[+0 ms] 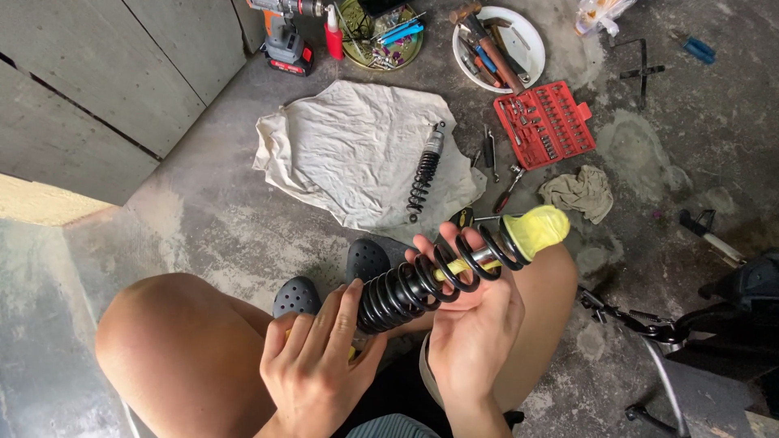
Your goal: The person masks motorcycle shock absorbers with tape for maintenance or painting.
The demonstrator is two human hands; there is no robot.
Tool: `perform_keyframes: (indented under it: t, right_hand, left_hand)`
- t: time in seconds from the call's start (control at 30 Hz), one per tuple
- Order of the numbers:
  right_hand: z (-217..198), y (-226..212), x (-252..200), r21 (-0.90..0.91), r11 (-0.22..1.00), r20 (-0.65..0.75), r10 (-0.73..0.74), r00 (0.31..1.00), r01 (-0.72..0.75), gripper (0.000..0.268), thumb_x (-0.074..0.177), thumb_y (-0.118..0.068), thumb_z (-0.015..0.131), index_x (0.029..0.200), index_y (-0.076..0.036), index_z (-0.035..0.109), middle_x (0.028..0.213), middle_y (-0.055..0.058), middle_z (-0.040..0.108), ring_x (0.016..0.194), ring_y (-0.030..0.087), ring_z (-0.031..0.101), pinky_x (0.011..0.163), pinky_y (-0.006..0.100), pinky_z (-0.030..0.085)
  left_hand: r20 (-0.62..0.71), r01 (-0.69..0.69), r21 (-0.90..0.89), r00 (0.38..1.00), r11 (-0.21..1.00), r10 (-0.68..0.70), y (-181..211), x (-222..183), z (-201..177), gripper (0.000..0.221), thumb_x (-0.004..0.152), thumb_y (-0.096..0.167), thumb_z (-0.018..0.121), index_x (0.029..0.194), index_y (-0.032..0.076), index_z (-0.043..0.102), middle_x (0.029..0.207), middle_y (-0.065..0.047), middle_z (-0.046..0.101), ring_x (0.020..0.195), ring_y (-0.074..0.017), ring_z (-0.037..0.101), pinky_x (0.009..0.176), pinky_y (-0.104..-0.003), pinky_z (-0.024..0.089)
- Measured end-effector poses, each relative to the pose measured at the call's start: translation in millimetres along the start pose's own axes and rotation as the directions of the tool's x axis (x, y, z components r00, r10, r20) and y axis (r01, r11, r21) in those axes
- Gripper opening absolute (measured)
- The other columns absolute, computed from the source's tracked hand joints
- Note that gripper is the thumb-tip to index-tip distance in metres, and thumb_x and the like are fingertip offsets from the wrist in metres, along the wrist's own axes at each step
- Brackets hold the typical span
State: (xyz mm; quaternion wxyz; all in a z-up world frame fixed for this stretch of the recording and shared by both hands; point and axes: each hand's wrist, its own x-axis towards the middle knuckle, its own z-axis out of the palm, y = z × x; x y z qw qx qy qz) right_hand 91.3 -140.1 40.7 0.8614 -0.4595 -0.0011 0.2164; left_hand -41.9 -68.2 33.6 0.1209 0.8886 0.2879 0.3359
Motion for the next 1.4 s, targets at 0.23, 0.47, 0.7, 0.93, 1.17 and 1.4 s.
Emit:
perform_keyframes:
  t: [0.23, 0.47, 0.7, 0.93, 1.17, 1.4]
  right_hand:
    - [9.0, -10.6, -5.4, 0.166, 0.984, 0.093, 0.053, 0.994, -0.068, 0.045, 0.096, -0.017, 0.047, 0.136, 0.004, 0.050, 0.143, 0.023, 0.057, 0.130, 0.045, 0.058, 0.114, 0.061, 0.043]
    - [13.3, -9.8, -0.3, 0.087, 0.995, 0.064, 0.048, 0.997, -0.054, 0.053, 0.092, -0.013, 0.052, 0.143, 0.003, 0.045, 0.145, 0.021, 0.055, 0.135, 0.042, 0.054, 0.114, 0.062, 0.039]
    - [3.4, -5.1, -5.0, 0.020, 0.996, 0.133, -0.094, 0.987, 0.093, 0.049, 0.095, -0.004, 0.056, 0.142, 0.010, 0.049, 0.143, 0.018, 0.057, 0.133, 0.029, 0.056, 0.113, 0.057, 0.042]
    - [-8.6, 2.3, -9.6, -0.051, 0.986, 0.087, -0.152, 0.985, 0.157, 0.006, 0.095, 0.006, 0.063, 0.092, 0.009, 0.067, 0.135, 0.012, 0.062, 0.119, 0.021, 0.061, 0.106, 0.035, 0.047]
    - [-22.1, 5.8, 1.0, -0.037, 0.998, 0.028, -0.057, 0.998, 0.058, 0.008, 0.096, 0.005, 0.064, 0.098, 0.009, 0.071, 0.124, 0.013, 0.063, 0.111, 0.019, 0.061, 0.102, 0.034, 0.045]
    - [-33.9, 6.0, -0.8, 0.018, 0.997, 0.207, -0.074, 0.976, 0.072, 0.018, 0.100, 0.000, 0.060, 0.111, 0.009, 0.070, 0.127, 0.016, 0.066, 0.114, 0.026, 0.064, 0.101, 0.041, 0.050]
  left_hand:
    - [-0.006, 0.039, -0.040, 0.999, 0.998, -0.039, 0.9, 1.0, 1.4, 0.059, 0.066, 0.023, 0.088, 0.120, 0.002, 0.072, 0.104, -0.006, 0.076, 0.071, -0.0164, 0.063, 0.076, -0.032, 0.048]
    - [0.004, 0.051, -0.058, 0.999, 0.997, -0.051, 1.6, 0.8, 6.4, 0.061, 0.066, 0.024, 0.088, 0.120, 0.002, 0.072, 0.104, -0.008, 0.076, 0.071, -0.0174, 0.063, 0.077, -0.033, 0.048]
    - [0.006, 0.097, -0.056, 0.995, 0.994, -0.097, -0.5, -4.3, 9.2, 0.062, 0.065, 0.023, 0.088, 0.121, 0.003, 0.072, 0.105, -0.006, 0.076, 0.073, -0.0173, 0.063, 0.080, -0.034, 0.048]
    - [0.007, 0.124, -0.025, 0.992, 0.992, -0.123, -3.4, -7.2, 10.7, 0.066, 0.062, 0.023, 0.088, 0.123, 0.004, 0.072, 0.107, -0.007, 0.075, 0.074, -0.0181, 0.062, 0.080, -0.036, 0.048]
    - [0.014, 0.119, -0.002, 0.993, 0.993, -0.119, -6.2, -8.7, 11.4, 0.064, 0.065, 0.023, 0.089, 0.123, 0.003, 0.072, 0.107, -0.007, 0.076, 0.074, -0.0184, 0.062, 0.079, -0.036, 0.047]
    - [0.034, 0.127, -0.055, 0.992, 0.990, -0.126, -5.7, -9.1, 10.3, 0.062, 0.066, 0.025, 0.089, 0.121, 0.003, 0.073, 0.103, -0.007, 0.076, 0.073, -0.0180, 0.062, 0.079, -0.035, 0.048]
